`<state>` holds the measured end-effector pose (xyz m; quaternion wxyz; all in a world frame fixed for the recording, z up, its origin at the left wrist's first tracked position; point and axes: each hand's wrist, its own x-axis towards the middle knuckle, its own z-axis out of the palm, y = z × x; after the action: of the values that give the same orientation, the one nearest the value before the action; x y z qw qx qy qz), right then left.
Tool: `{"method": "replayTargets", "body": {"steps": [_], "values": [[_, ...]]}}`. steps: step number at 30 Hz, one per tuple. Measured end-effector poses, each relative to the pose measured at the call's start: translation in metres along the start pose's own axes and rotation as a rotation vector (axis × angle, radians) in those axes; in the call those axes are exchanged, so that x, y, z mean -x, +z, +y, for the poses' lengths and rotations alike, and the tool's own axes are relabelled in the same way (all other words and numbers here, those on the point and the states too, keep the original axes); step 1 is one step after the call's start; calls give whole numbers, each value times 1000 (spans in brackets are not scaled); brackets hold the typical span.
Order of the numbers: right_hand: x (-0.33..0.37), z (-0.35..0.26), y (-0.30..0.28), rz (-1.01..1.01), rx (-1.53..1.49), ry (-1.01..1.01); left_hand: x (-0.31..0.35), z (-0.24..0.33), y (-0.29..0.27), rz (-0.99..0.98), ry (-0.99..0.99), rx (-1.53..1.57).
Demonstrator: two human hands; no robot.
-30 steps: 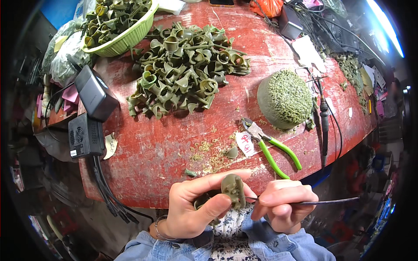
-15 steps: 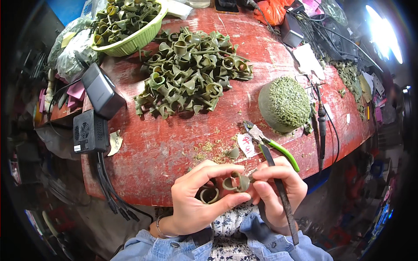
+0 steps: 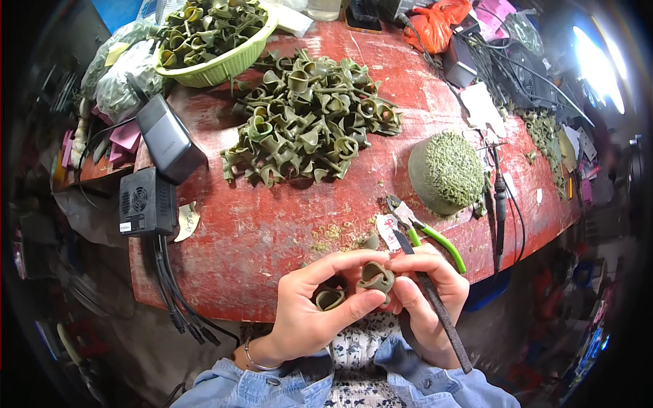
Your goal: The recorder is assembling small plastic foliage pieces by inserting green plastic rings onto dark stem-like components.
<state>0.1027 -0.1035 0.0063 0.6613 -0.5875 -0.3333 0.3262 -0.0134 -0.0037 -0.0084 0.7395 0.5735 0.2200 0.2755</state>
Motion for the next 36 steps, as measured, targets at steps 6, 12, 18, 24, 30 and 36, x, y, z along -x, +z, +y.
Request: {"method": "replayTargets", "body": {"steps": [6, 12, 18, 24, 30, 36], "values": [[-18, 4, 2, 99, 212, -34, -2, 0, -16, 45, -224, 496], [-60, 11, 17, 41, 536, -258, -7, -3, -30, -45, -75, 902], [-95, 9, 33, 92, 968, -555, -4, -7, -32, 32, -59, 854], [-102, 18, 22, 14, 1042, -513, -6, -3, -27, 42, -66, 881], [-67, 2, 14, -74, 376, -16, -4, -10, -26, 118, -62, 745], [-28, -13, 10, -113, 237, -131, -4, -5, -18, 172, -60, 542]]}}
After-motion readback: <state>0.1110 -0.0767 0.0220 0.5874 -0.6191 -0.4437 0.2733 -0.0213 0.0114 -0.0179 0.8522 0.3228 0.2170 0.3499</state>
